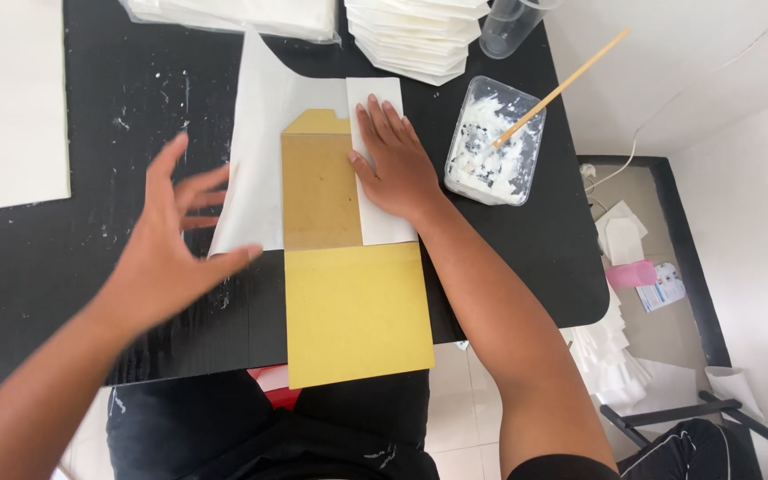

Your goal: Applying glue to a sheet and folding it to create a bag.

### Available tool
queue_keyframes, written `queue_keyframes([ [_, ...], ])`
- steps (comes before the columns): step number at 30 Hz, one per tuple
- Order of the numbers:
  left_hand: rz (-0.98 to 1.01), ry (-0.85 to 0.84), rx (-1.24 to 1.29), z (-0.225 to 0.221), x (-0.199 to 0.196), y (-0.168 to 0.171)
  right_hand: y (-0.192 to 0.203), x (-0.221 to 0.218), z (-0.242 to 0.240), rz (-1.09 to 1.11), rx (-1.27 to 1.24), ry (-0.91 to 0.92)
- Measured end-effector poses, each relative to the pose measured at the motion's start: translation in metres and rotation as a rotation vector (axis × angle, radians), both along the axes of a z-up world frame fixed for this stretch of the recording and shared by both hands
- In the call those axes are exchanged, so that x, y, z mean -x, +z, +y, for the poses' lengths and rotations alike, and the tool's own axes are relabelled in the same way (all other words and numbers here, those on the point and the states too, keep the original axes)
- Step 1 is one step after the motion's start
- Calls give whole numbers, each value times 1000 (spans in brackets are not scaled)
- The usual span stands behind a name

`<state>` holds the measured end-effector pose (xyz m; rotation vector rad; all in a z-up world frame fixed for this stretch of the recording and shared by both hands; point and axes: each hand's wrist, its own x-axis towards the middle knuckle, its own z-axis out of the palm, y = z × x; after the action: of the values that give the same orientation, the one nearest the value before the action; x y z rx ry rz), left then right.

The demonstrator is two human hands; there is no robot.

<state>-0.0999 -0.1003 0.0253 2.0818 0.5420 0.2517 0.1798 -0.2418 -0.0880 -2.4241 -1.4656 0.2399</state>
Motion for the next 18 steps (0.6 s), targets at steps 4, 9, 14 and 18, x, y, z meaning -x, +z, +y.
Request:
queue_keyframes([
  [4, 51, 12, -36, -9, 18, -36, 2, 2, 2, 6, -19, -9],
  [9, -40, 2, -238, -11, 19, -70, 5, 4, 2, 34, -3, -20],
  [14, -135, -16, -276, -9, 12, -64, 5, 3, 2, 48, -22, -7],
  [18, -328, -40, -426, -10, 2, -76, 4, 0, 2, 52, -13, 5],
])
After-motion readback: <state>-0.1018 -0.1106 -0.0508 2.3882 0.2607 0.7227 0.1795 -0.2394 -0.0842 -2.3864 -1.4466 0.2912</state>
